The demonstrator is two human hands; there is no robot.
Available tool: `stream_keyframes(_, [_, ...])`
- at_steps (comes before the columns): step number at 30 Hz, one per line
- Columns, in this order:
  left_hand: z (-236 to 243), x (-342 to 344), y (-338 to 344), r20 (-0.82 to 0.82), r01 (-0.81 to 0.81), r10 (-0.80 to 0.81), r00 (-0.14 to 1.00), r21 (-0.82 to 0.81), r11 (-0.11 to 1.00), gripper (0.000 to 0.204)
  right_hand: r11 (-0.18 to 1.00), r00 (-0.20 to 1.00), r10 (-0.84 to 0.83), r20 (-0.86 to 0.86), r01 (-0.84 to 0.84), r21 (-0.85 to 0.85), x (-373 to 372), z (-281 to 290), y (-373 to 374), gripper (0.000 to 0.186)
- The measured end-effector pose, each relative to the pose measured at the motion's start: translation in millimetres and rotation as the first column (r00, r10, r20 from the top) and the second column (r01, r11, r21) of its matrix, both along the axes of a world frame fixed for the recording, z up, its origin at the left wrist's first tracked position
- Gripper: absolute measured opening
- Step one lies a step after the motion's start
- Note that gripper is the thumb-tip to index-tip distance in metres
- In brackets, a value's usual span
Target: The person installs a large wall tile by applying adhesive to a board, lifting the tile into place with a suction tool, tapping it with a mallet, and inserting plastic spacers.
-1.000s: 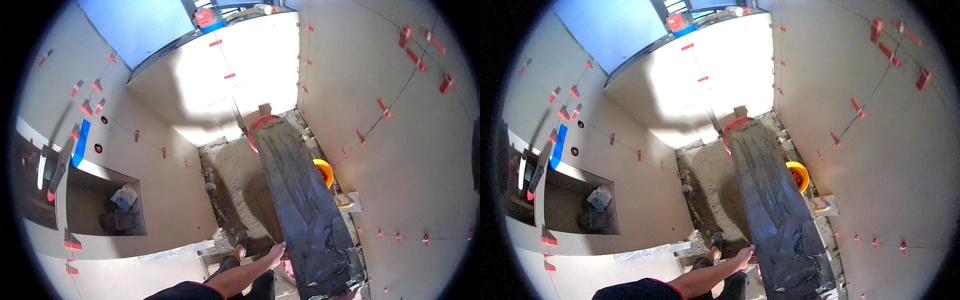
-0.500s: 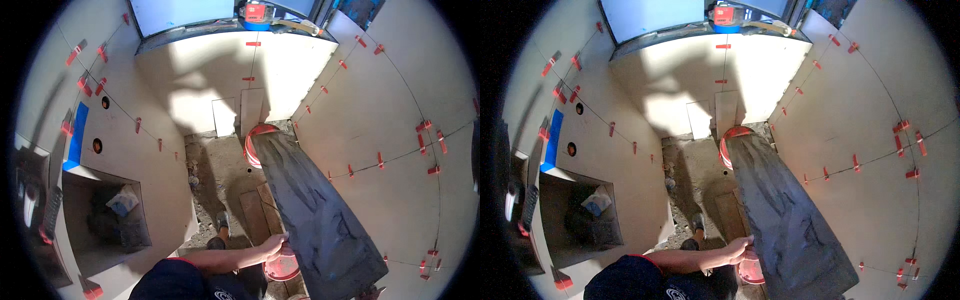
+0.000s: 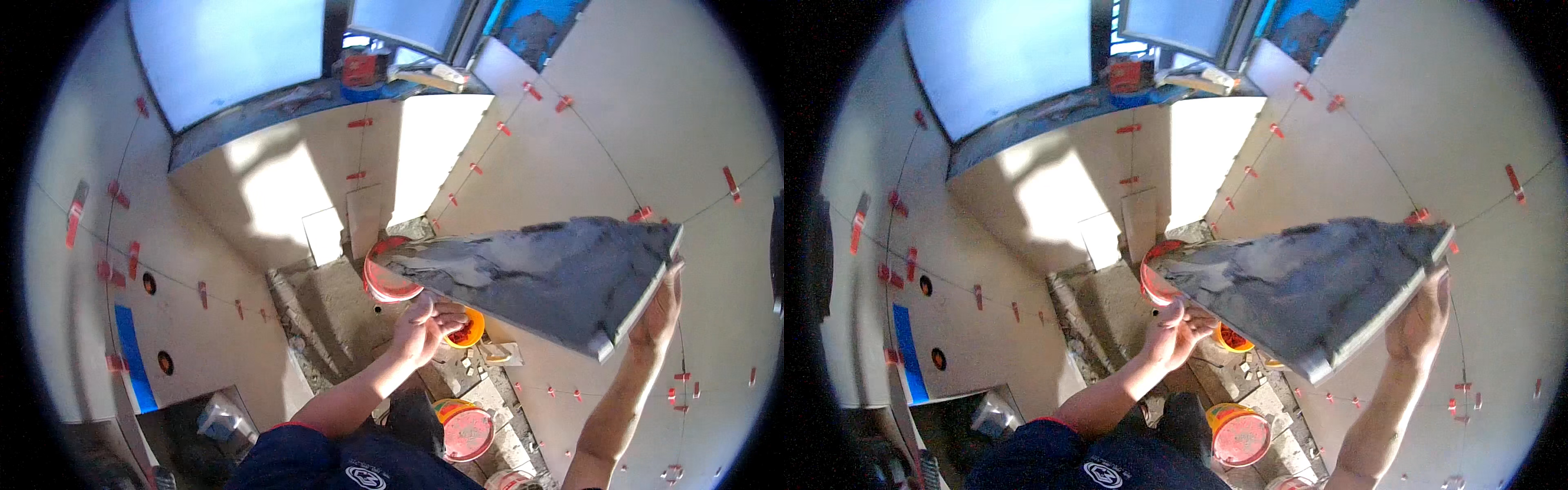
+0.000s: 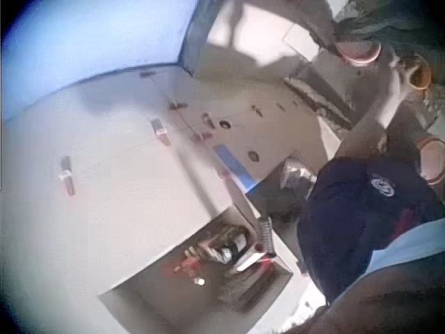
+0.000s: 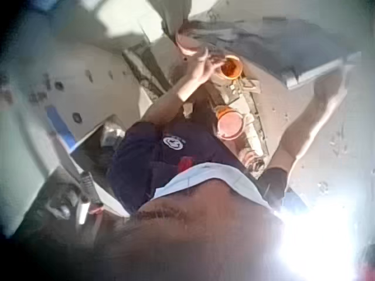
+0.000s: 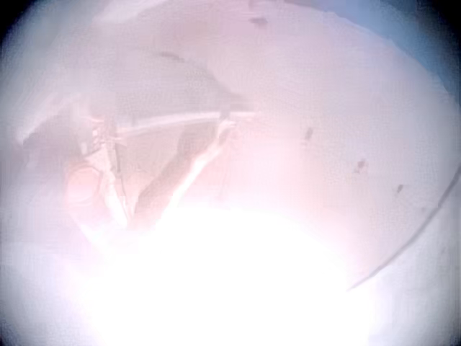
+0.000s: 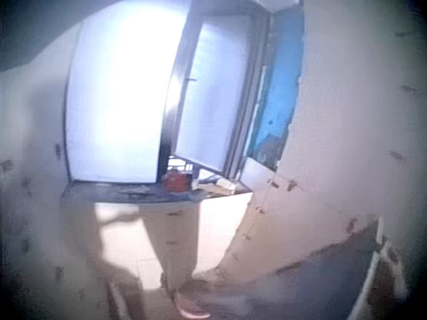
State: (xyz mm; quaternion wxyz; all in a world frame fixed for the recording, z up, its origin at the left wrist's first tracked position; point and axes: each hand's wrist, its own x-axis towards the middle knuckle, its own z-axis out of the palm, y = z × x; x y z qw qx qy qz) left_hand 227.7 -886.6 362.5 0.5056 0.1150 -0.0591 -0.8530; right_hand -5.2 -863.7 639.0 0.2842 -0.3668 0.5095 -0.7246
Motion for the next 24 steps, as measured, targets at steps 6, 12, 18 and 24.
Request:
stream_keyframes(6, [-66, 13, -27, 0.714, 0.139, 0.069, 0.697, -0.229, 0.964, 0.032, 0.977, 0.961, 0.183, -0.207, -0.202, -0.072, 28, 25, -84, 0.043])
stream_keyframes(12, [-77, -15, -85, 0.884, 0.175, 0.433, 0.178, -0.462, 0.87, 0.03, 0.956, 0.958, 0.197, -0.206, -0.235, -0.176, 57, 40, -123, 0.037])
stream_keyframes(18, [-39, -30, -131, 0.917, 0.192, 0.387, 0.096, -0.398, 0.897, 0.04, 0.864, 0.896, 0.379, -0.231, -0.432, -0.259, 48, 38, -167, 0.027])
stream_keyframes(24, [-164, -36, -173, 0.927, 0.218, 0.374, 0.022, -0.369, 0.903, 0.064, 0.697, 0.727, 0.574, -0.376, -0.675, -0.241, 44, 31, -215, 0.02])
